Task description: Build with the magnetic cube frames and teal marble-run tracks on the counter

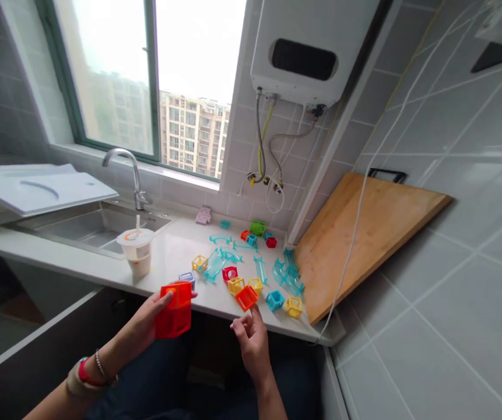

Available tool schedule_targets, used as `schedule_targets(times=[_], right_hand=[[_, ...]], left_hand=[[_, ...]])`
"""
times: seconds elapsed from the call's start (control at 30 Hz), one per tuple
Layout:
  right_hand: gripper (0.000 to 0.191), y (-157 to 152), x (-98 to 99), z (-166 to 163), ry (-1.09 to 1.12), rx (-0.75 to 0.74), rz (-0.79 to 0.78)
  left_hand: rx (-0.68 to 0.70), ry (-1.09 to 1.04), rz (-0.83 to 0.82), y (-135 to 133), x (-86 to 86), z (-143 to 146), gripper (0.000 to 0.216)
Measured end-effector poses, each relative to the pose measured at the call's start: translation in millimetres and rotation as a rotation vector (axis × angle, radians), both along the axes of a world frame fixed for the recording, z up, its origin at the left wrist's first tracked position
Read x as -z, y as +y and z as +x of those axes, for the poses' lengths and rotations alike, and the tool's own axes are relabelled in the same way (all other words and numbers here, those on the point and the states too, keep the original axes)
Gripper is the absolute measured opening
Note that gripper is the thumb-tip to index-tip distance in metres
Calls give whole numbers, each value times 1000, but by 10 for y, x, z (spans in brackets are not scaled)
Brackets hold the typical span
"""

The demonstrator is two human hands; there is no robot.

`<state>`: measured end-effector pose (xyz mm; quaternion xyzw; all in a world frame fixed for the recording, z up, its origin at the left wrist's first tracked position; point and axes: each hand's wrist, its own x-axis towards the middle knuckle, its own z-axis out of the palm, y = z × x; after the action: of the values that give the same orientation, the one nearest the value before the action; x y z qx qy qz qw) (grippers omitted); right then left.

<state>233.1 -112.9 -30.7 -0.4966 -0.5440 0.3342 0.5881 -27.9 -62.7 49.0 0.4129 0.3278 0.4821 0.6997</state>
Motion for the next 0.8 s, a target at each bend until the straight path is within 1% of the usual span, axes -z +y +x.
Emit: schedule_targets(times=[0.07, 0.13, 0.2, 0.23, 0.33, 0.4, 0.47, 0.6, 0.67, 0.8], right_hand=[[59, -358, -145, -18, 36, -121, -24], [55, -644, -312, -27, 43, -199, -44], [45, -827, -480, -31, 11, -240, -52], [43, -882, -556, -33, -12, -242, -49], [50, -948, -726, -61, -76, -235, -32], [53, -949, -782, -99, -112, -272, -39], [49, -942, -801, -142, -145, -305, -55], [39, -936, -808, -213, -182, -306, -77], [40, -936, -831, -243, -175, -321, -83], [46, -929, -902, -296, -125, -352, -77]], left_hand=[[1, 34, -25, -173, 20, -27, 63], [37, 74, -15, -292, 12, -36, 61], [88, 115, 16, -379, -18, -23, 56], [117, 133, 36, -417, -36, -9, 54], [206, 191, 113, -524, -69, 56, 51], [248, 228, 163, -582, -58, 102, 51], [266, 254, 183, -620, -27, 134, 50], [254, 245, 171, -648, 3, 136, 50], [255, 244, 147, -658, -29, 123, 52], [238, 234, 48, -695, -127, 132, 55]])
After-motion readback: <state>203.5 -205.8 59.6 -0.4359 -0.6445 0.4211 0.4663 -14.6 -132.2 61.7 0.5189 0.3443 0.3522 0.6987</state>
